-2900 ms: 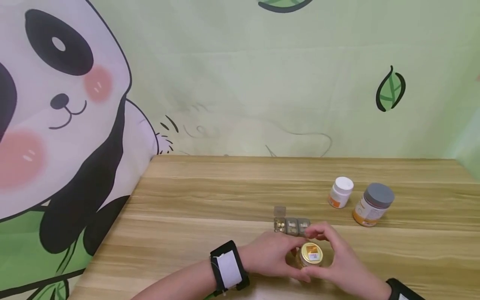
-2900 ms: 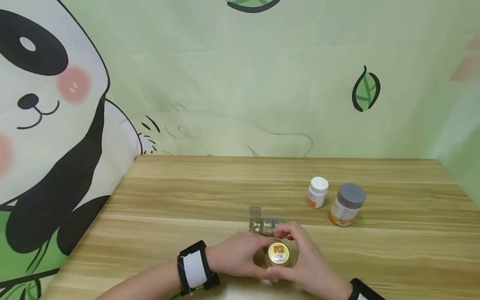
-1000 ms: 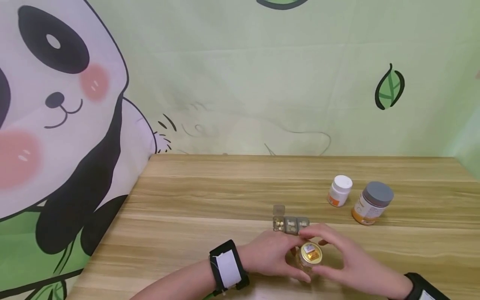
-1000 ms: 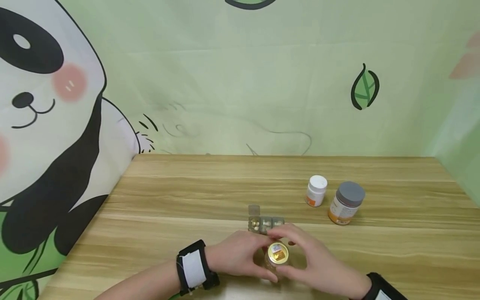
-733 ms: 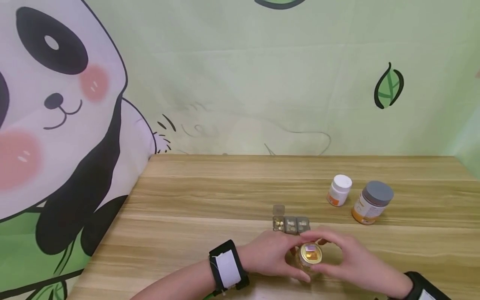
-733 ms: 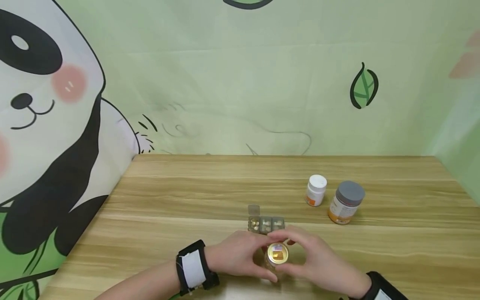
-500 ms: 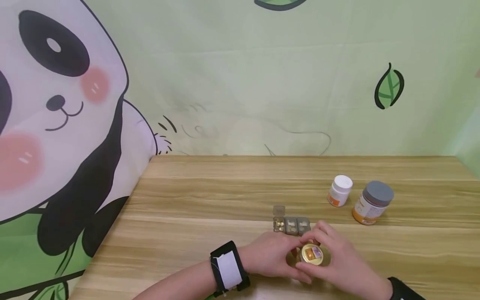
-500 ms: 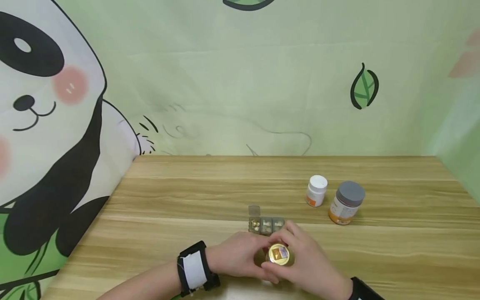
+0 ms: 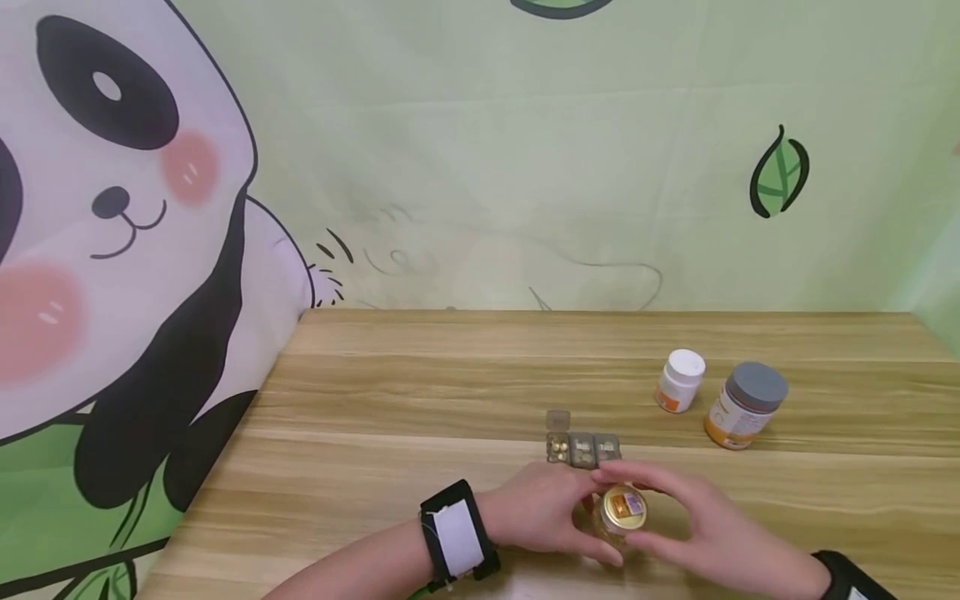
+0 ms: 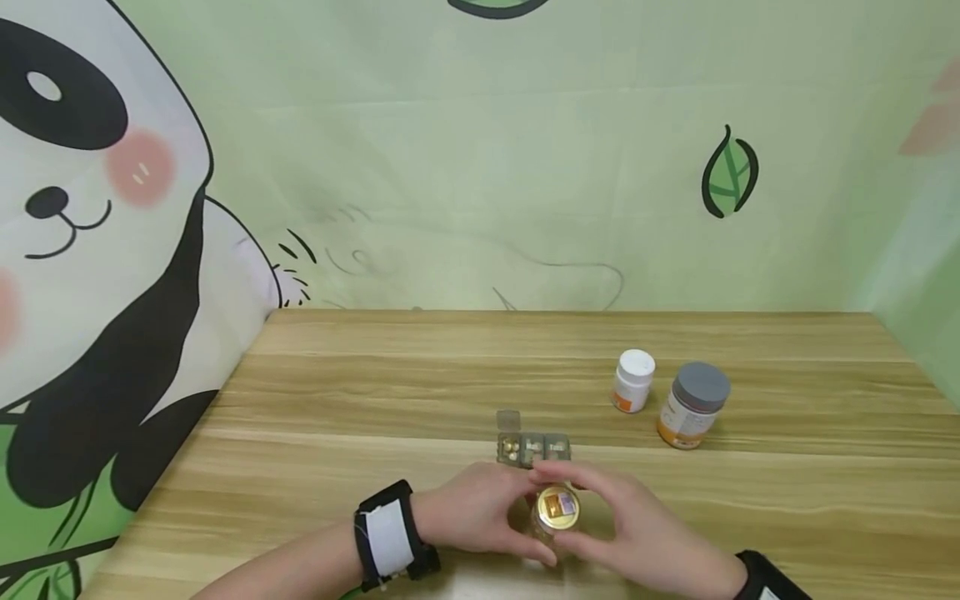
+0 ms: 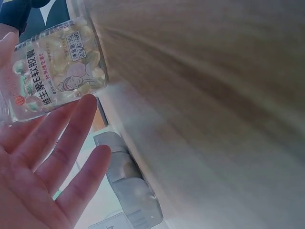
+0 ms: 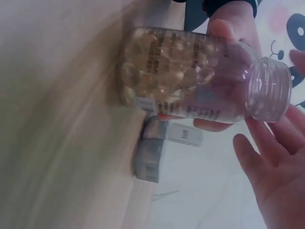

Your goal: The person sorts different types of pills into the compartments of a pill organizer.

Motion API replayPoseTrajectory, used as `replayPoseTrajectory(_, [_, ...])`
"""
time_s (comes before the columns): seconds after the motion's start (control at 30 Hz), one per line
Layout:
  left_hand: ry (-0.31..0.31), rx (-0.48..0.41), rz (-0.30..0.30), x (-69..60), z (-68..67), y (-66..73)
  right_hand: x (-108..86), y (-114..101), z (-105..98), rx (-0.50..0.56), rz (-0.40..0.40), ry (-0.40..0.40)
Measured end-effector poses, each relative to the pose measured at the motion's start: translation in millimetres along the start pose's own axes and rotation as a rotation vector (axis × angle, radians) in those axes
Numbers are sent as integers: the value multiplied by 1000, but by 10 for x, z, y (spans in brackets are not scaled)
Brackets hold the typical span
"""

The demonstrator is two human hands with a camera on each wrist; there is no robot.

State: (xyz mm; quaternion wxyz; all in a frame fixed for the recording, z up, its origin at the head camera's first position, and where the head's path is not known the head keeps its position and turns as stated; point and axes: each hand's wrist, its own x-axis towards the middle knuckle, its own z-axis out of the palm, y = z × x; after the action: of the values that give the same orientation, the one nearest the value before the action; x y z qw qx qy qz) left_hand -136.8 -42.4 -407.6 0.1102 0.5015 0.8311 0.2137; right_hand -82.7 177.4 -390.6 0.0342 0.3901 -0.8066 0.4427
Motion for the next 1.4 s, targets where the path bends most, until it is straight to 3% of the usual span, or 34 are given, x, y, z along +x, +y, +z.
replayPoseTrajectory(0.27, [-6,-44,-3,-6,-22,-1,21,109,86,-34,-85,102])
replayPoseTrajectory(0.4, [-2,-50,7,-7,-20,-7,81,112,160,-56,-38,130])
replayPoseTrajectory(0.53, [-1,-61,13,-1,-15,-10,119,83,236,-147,5,177])
replayPoseTrajectory(0.67, [1,-46,10,5,-12,-8,96,63,197,-214,14,188])
replayPoseTrajectory(0.9, [2,-33,15,7,-5,-14,9,89,-1,-77,9,47])
replayPoseTrajectory(1.1, [-16,-35,-8,2,-13,-2,-34,138,-9,-13,-2,-40])
replayPoseTrajectory(1.23, [-19,-33,-24,1,-23,7,-16,157,33,35,49,-17])
replayPoseTrajectory(1.4, [-7,-42,-13,1,-25,3,35,133,164,-28,141,125])
